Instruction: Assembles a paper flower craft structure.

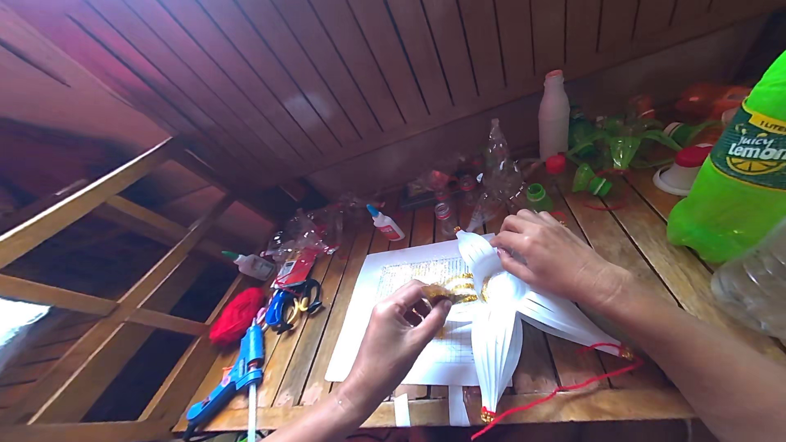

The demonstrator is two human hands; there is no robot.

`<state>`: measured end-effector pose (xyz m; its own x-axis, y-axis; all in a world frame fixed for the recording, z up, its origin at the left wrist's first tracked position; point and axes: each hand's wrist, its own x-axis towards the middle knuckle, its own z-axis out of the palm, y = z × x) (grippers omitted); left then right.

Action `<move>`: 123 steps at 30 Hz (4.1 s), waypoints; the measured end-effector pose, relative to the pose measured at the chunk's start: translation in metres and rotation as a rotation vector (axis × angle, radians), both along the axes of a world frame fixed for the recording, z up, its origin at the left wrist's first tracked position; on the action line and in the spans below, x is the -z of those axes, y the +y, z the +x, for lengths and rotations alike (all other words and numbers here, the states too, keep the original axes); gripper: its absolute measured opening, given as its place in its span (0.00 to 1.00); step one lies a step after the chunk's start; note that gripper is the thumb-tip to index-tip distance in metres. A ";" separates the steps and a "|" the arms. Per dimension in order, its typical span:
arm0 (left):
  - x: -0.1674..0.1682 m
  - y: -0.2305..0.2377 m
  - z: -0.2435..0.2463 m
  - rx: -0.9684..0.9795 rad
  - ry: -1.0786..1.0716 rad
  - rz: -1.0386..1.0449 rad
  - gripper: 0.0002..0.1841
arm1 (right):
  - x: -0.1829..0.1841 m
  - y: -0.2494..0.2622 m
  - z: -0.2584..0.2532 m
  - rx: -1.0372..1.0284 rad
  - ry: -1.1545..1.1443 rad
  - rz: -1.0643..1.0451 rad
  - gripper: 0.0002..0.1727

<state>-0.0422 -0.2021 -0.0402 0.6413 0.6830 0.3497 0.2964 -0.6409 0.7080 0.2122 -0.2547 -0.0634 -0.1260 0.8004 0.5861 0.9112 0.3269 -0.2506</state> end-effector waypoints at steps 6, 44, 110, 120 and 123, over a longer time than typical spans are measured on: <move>0.000 0.001 0.000 -0.010 0.004 0.001 0.08 | -0.001 -0.001 0.000 -0.002 0.004 -0.004 0.13; 0.001 -0.001 0.000 0.013 -0.002 0.004 0.08 | 0.000 -0.001 0.001 -0.010 0.006 -0.004 0.13; -0.002 0.019 -0.053 0.157 -0.447 -0.597 0.04 | -0.012 -0.011 0.005 -0.507 -0.045 -0.005 0.21; -0.003 0.019 -0.053 0.160 -0.450 -0.589 0.03 | -0.011 -0.011 0.006 -0.521 -0.030 -0.011 0.21; -0.003 0.019 -0.054 0.162 -0.450 -0.584 0.04 | -0.011 -0.010 0.007 -0.519 -0.034 -0.002 0.22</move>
